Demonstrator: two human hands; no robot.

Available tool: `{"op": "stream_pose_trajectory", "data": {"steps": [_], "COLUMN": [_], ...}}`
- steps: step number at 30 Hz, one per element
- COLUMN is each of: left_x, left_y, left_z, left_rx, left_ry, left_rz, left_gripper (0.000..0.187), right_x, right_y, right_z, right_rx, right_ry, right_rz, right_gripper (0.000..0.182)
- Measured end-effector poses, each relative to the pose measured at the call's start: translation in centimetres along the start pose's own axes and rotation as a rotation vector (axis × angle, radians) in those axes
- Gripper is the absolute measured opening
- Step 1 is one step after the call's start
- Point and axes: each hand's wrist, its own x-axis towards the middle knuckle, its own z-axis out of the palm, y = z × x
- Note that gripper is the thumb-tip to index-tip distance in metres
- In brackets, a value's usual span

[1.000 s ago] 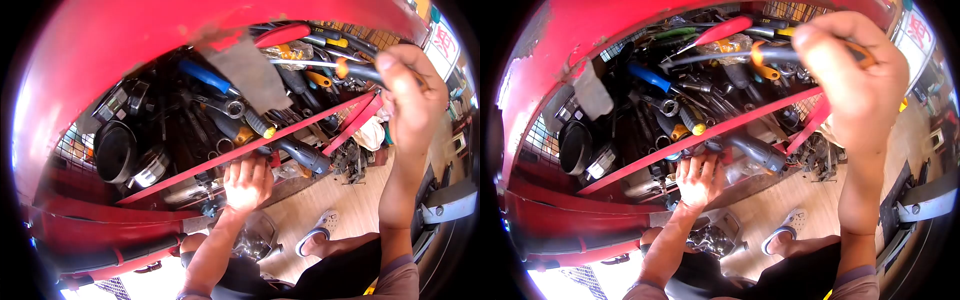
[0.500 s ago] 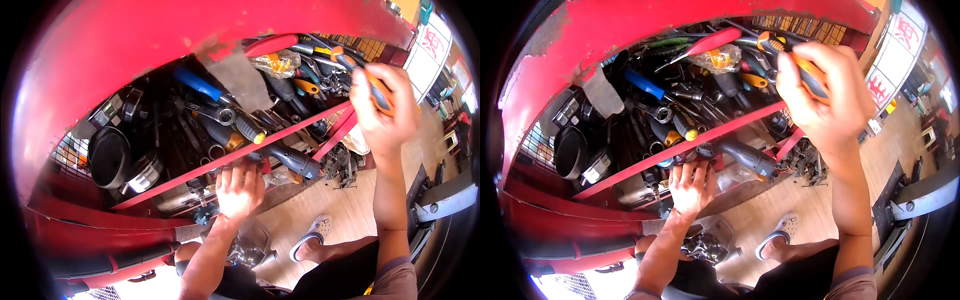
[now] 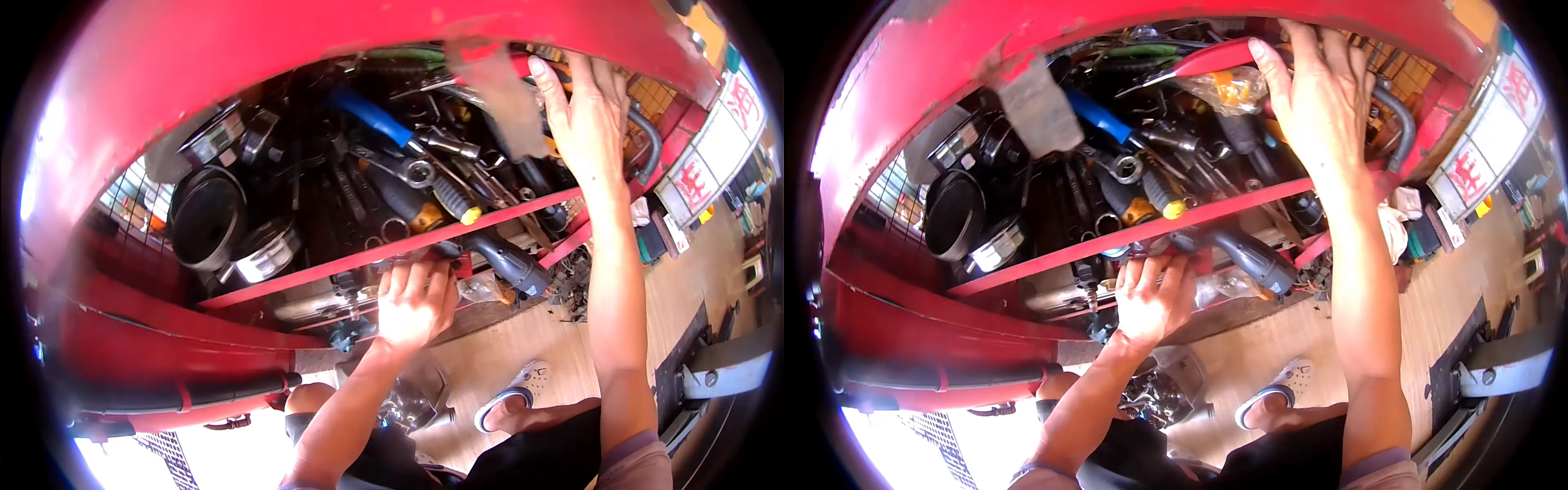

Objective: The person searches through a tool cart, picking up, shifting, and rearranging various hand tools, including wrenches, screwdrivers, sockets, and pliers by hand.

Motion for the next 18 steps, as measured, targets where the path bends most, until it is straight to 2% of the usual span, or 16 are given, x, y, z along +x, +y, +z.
{"op": "stream_pose_trajectory", "data": {"steps": [1, 3, 4, 6, 7, 9, 11, 13, 14, 17, 18], "left_x": [-0.1, -0.1, -0.3, -0.3, -0.3, -0.4, -0.4, -0.7, -0.7, -0.6, -0.7], "left_y": [0.0, -0.2, -0.1, -0.1, 0.0, 0.1, 0.2, 0.2, 0.3, 0.5, 0.6], "left_z": [0.1, 0.3, 0.1, 0.0, -0.1, -0.3, -0.5, -0.5, -0.5, -0.8, -0.8], "left_rx": [-0.001, -0.002, 0.010, 0.002, -0.003, 0.002, 0.014, 0.028, 0.025, 0.026, 0.017], "left_ry": [0.000, 0.011, -0.025, -0.028, -0.031, -0.045, -0.034, -0.047, -0.046, -0.066, -0.079], "left_rz": [-0.002, -0.002, -0.018, -0.026, -0.030, -0.044, -0.039, -0.035, -0.046, -0.059, -0.065], "left_gripper": [0.024, 0.023, 0.025, 0.025, 0.025, 0.026, 0.028, 0.030, 0.031, 0.034, 0.034], "right_x": [0.0, 0.5, 1.1, 1.7, 1.8, 1.6, 2.4, 0.7, 0.7, 1.3, 1.3], "right_y": [-0.6, -1.9, -2.2, -4.2, -5.3, -8.3, -10.5, -11.3, -11.4, -11.8, -11.9], "right_z": [-0.4, -1.7, -2.4, -4.1, -5.0, -6.8, -7.3, -5.4, -5.5, -6.4, -6.5], "right_rx": [-0.099, -0.206, -0.093, 0.135, 0.273, 0.584, 0.605, 0.535, 0.465, 0.452, 0.433], "right_ry": [-0.008, -0.003, 0.009, 0.093, 0.020, -0.334, -0.877, -0.854, -0.956, -1.003, -1.067], "right_rz": [0.009, -0.027, -0.103, -0.105, -0.142, -0.003, 0.217, 0.069, 0.106, 0.009, 0.048], "right_gripper": [0.049, 0.045, 0.041, 0.031, 0.031, 0.037, 0.055, 0.070, 0.074, 0.075, 0.074]}}
